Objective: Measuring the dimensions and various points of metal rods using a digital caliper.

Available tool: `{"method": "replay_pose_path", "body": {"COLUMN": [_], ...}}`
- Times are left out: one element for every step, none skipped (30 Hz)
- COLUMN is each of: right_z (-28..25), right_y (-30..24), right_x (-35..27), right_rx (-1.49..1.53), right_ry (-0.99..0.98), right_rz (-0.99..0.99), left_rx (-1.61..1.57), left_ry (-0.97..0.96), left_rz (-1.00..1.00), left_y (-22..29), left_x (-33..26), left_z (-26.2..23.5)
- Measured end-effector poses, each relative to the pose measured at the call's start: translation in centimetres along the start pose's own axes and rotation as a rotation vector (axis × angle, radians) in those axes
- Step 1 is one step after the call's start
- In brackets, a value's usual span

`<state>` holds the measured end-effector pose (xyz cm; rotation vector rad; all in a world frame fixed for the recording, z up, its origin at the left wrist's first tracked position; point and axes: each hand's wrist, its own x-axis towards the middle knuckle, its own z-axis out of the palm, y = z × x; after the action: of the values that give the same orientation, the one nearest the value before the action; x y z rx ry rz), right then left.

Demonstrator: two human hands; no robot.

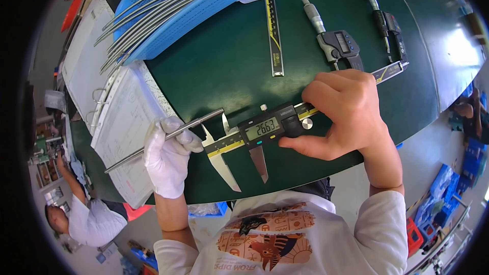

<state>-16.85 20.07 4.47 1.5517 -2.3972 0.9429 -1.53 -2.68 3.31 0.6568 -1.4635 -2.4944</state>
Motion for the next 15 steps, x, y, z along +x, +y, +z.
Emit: {"method": "replay_pose_path", "body": {"right_z": [0.06,0.09,0.15,0.22,0.20,0.10,-0.01,-0.04,-0.10,-0.18,-0.13,-0.17,-0.31,-0.14,0.05], "right_y": [-0.02,-0.04,-0.08,-0.12,-0.11,0.01,0.05,0.07,0.15,0.32,0.46,0.61,0.75,0.69,0.63], "right_x": [-0.02,-0.02,-0.03,-0.03,-0.01,0.01,-0.06,-0.11,-0.15,-0.16,-0.23,-0.24,-0.20,-0.08,0.17], "right_rx": [0.012,0.022,0.015,0.012,0.008,0.008,0.001,-0.005,-0.013,-0.017,-0.006,0.003,0.000,0.019,0.039], "right_ry": [0.000,0.000,0.000,0.006,0.012,0.005,0.006,0.002,-0.002,0.000,-0.004,-0.008,-0.007,-0.027,-0.048], "right_rz": [-0.002,-0.003,0.002,0.000,-0.002,-0.004,0.000,0.011,0.022,0.024,0.034,0.042,0.043,0.058,0.069], "left_rx": [-0.002,-0.007,-0.013,-0.015,-0.035,-0.055,-0.057,-0.062,-0.067,-0.067,-0.069,-0.072,-0.073,-0.072,-0.071], "left_ry": [-0.005,-0.014,-0.023,-0.030,-0.038,-0.045,-0.052,-0.049,-0.046,-0.050,-0.050,-0.049,-0.053,-0.040,-0.025], "left_rz": [-0.002,0.006,0.013,0.011,0.012,0.014,0.012,0.013,0.014,0.014,0.014,0.015,0.015,0.012,0.011], "left_y": [0.00,0.01,-0.01,-0.06,-0.08,-0.12,-0.18,-0.15,-0.13,-0.16,-0.29,-0.38,-0.39,-0.33,-0.21], "left_x": [-0.06,-0.11,-0.14,-0.16,-0.15,-0.11,-0.02,0.00,0.07,0.20,0.30,0.43,0.57,0.47,0.42], "left_z": [-0.08,-0.23,-0.35,-0.43,-0.47,-0.43,-0.29,-0.16,-0.01,0.11,0.08,0.15,0.30,0.17,0.01]}}
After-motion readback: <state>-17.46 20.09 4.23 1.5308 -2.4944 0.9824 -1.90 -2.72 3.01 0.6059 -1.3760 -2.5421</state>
